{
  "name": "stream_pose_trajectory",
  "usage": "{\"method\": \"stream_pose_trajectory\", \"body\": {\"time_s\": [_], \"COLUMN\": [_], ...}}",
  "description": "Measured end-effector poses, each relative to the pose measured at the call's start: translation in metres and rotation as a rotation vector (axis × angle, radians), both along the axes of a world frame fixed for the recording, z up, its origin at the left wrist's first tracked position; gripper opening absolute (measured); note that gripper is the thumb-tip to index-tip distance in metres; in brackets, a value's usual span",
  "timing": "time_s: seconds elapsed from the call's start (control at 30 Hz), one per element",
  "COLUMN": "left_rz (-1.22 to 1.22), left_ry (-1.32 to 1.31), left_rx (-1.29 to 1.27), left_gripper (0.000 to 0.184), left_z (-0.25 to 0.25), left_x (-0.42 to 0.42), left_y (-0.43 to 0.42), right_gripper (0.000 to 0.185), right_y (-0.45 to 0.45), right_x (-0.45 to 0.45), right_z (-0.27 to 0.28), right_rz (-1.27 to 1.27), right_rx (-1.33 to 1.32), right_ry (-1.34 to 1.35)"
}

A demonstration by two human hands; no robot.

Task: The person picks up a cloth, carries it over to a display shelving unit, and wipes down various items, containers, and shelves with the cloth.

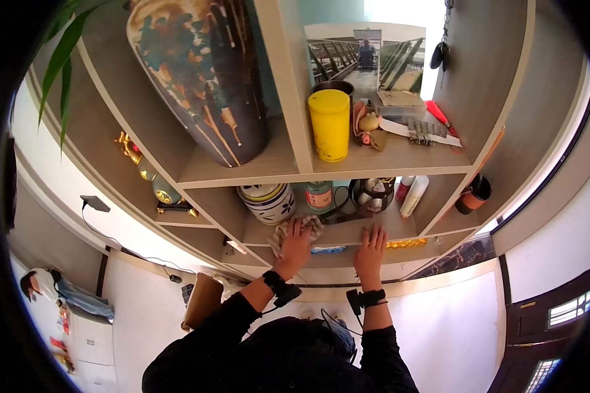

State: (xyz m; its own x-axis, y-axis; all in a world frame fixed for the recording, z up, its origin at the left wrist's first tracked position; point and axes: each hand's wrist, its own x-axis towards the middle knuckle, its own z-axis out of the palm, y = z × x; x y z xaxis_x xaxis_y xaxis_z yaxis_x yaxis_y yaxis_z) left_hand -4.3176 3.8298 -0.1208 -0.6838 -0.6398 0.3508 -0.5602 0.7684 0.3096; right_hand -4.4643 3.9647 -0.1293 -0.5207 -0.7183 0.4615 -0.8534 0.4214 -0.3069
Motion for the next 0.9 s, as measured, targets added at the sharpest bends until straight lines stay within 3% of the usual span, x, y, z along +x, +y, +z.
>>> {"method": "stream_pose_trajectory", "body": {"time_s": [0.03, 0.4, 0.47, 0.5, 0.57, 0.63, 0.7, 0.8, 0.9], "left_rz": [0.003, -0.147, -0.131, -0.103, -0.072, -0.027, 0.018, 0.068, 0.066], "left_ry": [-0.135, -0.078, -0.045, -0.004, 0.040, 0.006, 0.030, 0.110, 0.219], "left_rx": [-0.101, -0.059, -0.050, -0.030, -0.006, 0.000, -0.014, -0.003, 0.075], "left_gripper": [0.038, 0.035, 0.034, 0.034, 0.035, 0.035, 0.035, 0.034, 0.032], "left_z": [0.002, 0.012, 0.013, 0.012, 0.010, 0.009, 0.009, 0.007, 0.002], "left_x": [-0.002, 0.007, 0.014, 0.020, 0.034, 0.051, 0.070, 0.096, 0.120], "left_y": [0.002, 0.001, 0.002, 0.005, 0.009, 0.009, 0.006, -0.001, -0.004], "right_gripper": [0.053, 0.054, 0.050, 0.050, 0.043, 0.036, 0.034, 0.031, 0.030], "right_y": [0.001, -0.003, -0.006, -0.013, -0.038, -0.064, -0.089, -0.137, -0.161], "right_x": [-0.001, -0.006, -0.018, -0.021, -0.027, -0.019, -0.026, -0.051, -0.063], "right_z": [0.000, 0.017, 0.024, 0.027, 0.056, 0.098, 0.123, 0.110, 0.120], "right_rz": [0.005, 0.055, 0.431, 0.439, 0.549, 0.458, 0.433, 0.506, 0.498], "right_rx": [0.006, 0.025, -0.195, -0.186, -0.424, -0.516, -0.450, -0.438, -0.427], "right_ry": [-0.021, -0.036, -0.746, -0.745, -0.534, -0.637, -0.242, -0.011, 0.029]}}
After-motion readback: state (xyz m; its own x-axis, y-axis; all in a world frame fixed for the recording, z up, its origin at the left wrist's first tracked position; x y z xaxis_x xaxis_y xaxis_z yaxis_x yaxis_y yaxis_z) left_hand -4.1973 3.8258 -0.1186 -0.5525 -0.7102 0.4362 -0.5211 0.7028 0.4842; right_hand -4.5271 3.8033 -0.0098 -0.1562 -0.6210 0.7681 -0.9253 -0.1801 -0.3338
